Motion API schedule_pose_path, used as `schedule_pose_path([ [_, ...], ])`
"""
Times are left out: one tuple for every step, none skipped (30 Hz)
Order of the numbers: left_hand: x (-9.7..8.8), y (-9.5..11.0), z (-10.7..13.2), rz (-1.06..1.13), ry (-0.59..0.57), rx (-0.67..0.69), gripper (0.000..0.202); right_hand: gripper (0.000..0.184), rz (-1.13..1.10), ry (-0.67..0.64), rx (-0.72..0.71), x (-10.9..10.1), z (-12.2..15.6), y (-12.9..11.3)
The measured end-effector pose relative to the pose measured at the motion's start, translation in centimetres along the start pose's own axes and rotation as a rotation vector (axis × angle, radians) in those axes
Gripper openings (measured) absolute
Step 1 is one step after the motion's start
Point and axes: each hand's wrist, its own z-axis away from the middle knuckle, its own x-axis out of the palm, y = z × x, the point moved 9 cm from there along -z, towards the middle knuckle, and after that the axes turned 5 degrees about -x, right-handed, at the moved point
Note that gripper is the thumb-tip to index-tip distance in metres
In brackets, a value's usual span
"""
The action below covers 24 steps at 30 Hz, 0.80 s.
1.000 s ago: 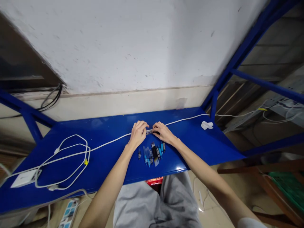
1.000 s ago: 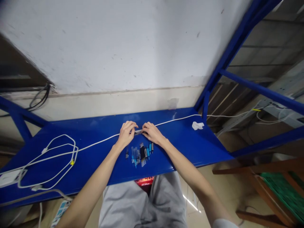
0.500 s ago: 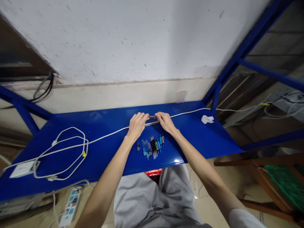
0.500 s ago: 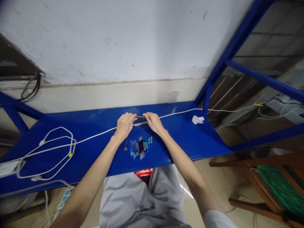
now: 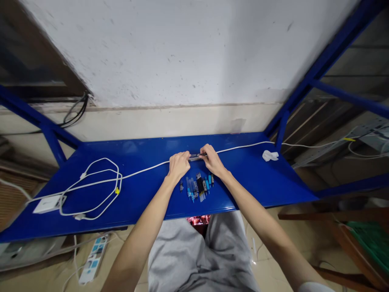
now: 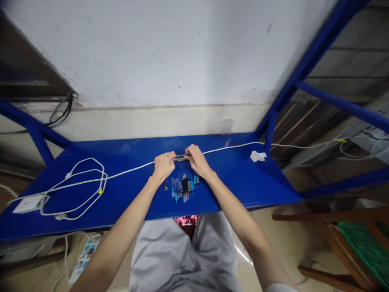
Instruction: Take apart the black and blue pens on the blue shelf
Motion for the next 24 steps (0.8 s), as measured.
schedule_pose_path([
  [0.0,0.0,0.0,-0.013,-0.012,-0.001,0.022,0.027,-0.005,0.001,0.008,0.0,0.1,0.1],
  [0.1,0.0,0.0,-0.026,-0.022,0.003,0.022,0.028,-0.006,-0.010,0.028,0.1,0.2,0.3],
  [0.1,0.1,0.1,-0.035,-0.032,0.007,0.023,0.028,-0.001,-0.037,0.058,0.4,0.3,0.7],
  [0.2,0.3,0.1,-0.042,-0.041,0.010,0.024,0.028,0.003,-0.068,0.091,0.7,0.5,1.1],
  [0.2,0.4,0.1,-0.045,-0.049,0.008,0.025,0.030,0.003,-0.088,0.119,1.0,0.6,1.5],
  [0.3,0.4,0.1,-0.046,-0.059,0.005,0.025,0.032,-0.005,-0.088,0.133,1.0,0.7,1.8],
  [0.4,0.5,0.0,-0.047,-0.067,0.001,0.025,0.033,-0.018,-0.067,0.129,0.9,0.7,2.0],
  [0.4,0.5,0.0,-0.047,-0.072,-0.003,0.025,0.030,-0.035,-0.033,0.112,0.6,0.7,2.0],
  [0.5,0.6,-0.1,-0.047,-0.073,-0.004,0.024,0.027,-0.049,0.004,0.089,0.3,0.6,1.9],
  [0.5,0.6,-0.1,-0.046,-0.072,-0.004,0.024,0.028,-0.055,0.027,0.072,0.2,0.5,1.9],
  [0.6,0.7,-0.2,-0.046,-0.071,-0.002,0.023,0.032,-0.049,0.032,0.069,0.1,0.4,1.9],
  [0.6,0.8,-0.3,-0.044,-0.069,-0.001,0.023,0.032,-0.035,0.021,0.080,0.3,0.4,2.1],
  [0.7,0.8,-0.3,-0.044,-0.067,0.000,0.023,0.030,-0.018,0.002,0.097,0.5,0.3,2.3],
  [0.7,0.9,-0.4,-0.044,-0.066,-0.002,0.023,0.029,-0.002,-0.015,0.110,0.7,0.3,2.4],
  [0.7,0.9,-0.4,-0.044,-0.066,-0.005,0.023,0.031,0.010,-0.022,0.115,0.7,0.3,2.5],
  [0.8,1.0,-0.4,-0.046,-0.067,-0.009,0.023,0.032,0.015,-0.017,0.108,0.7,0.3,2.4],
  [0.8,1.0,-0.4,-0.047,-0.069,-0.013,0.023,0.031,0.017,-0.005,0.095,0.6,0.3,2.3],
  [0.8,1.0,-0.4,-0.049,-0.070,-0.019,0.023,0.029,0.019,0.011,0.078,0.5,0.3,2.1],
  [0.8,1.0,-0.4,-0.049,-0.072,-0.022,0.023,0.027,0.025,0.026,0.063,0.3,0.4,1.9],
  [0.8,1.0,-0.4,-0.048,-0.073,-0.025,0.022,0.025,0.037,0.036,0.051,0.1,0.4,1.7],
  [0.7,1.0,-0.4,-0.045,-0.074,-0.026,0.022,0.025,0.050,0.040,0.043,0.0,0.4,1.6],
  [0.7,1.0,-0.3,-0.042,-0.073,-0.029,0.022,0.025,0.060,0.037,0.037,0.0,0.4,1.5],
  [0.7,0.9,-0.3,-0.038,-0.072,-0.033,0.023,0.026,0.065,0.029,0.035,0.0,0.4,1.5],
  [0.6,0.8,-0.4,-0.035,-0.069,-0.037,0.023,0.028,0.068,0.017,0.038,0.0,0.4,1.6],
])
